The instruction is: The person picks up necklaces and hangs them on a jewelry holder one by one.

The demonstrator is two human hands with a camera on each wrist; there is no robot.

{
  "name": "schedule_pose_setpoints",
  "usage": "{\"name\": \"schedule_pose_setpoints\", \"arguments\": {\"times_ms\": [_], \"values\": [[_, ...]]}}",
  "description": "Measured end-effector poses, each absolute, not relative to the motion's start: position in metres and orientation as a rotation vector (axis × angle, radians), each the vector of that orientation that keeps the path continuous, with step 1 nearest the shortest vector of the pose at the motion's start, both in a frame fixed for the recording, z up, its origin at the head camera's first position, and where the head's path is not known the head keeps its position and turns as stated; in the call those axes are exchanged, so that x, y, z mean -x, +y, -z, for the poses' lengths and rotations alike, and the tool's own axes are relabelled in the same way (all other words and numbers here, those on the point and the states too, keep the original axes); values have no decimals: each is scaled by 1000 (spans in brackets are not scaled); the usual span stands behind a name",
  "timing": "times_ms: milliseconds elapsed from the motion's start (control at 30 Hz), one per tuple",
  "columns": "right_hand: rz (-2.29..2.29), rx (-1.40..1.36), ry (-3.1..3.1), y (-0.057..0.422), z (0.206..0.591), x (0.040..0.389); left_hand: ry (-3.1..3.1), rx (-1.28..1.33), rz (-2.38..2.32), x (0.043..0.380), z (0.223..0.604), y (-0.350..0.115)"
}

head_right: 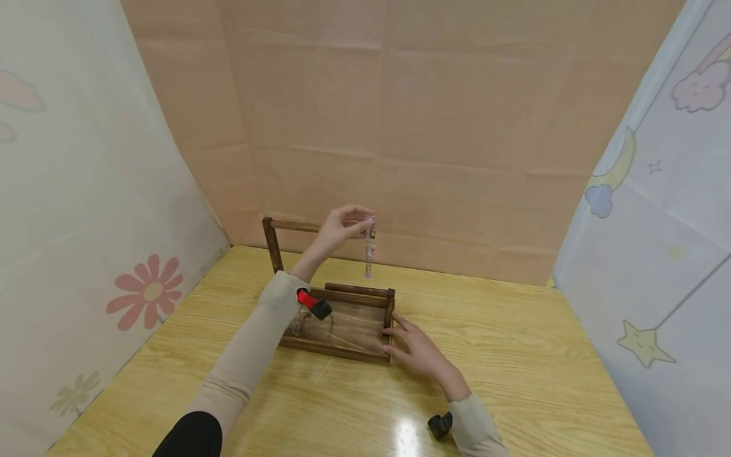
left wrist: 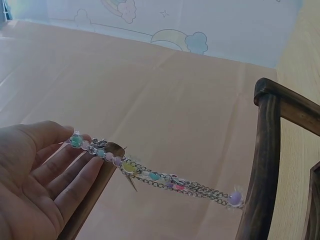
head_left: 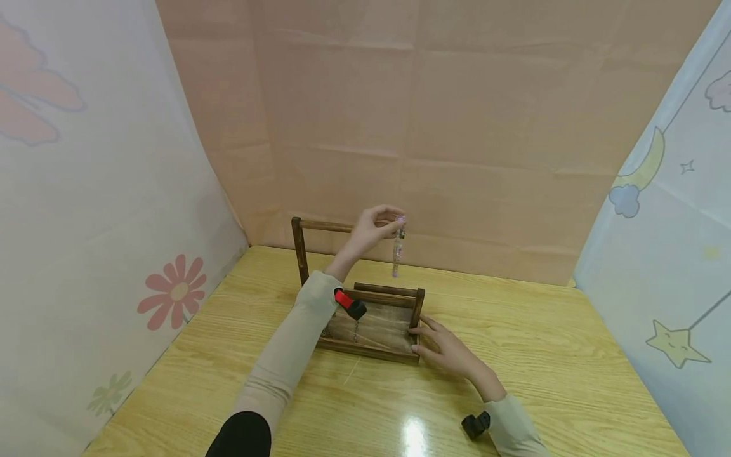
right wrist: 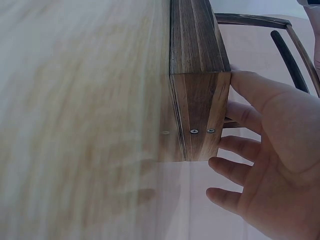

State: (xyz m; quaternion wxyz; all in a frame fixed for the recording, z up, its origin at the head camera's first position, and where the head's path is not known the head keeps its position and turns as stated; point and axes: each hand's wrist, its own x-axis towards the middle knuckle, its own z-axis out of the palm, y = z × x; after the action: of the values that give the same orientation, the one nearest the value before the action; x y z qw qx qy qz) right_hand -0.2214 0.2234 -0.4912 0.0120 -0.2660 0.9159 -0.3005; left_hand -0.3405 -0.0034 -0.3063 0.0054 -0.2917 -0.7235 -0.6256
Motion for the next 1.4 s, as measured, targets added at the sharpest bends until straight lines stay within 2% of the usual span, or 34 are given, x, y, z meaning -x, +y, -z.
{"name": "schedule_pose_setpoints", "arguments": {"times_ms": [167,500,833,1400], "values": [[949,838,2848,224,490,221,-2204,887,2004,353,319,-5],[941,856,2852,225,492,224,-2170,866,2021,354,322,-14],[942,853,2852,224,493,224,-2157,894,2036,338,310,-28],[935,841,2856,225,494,224,-2112,833,2037,332,311,-51]]}}
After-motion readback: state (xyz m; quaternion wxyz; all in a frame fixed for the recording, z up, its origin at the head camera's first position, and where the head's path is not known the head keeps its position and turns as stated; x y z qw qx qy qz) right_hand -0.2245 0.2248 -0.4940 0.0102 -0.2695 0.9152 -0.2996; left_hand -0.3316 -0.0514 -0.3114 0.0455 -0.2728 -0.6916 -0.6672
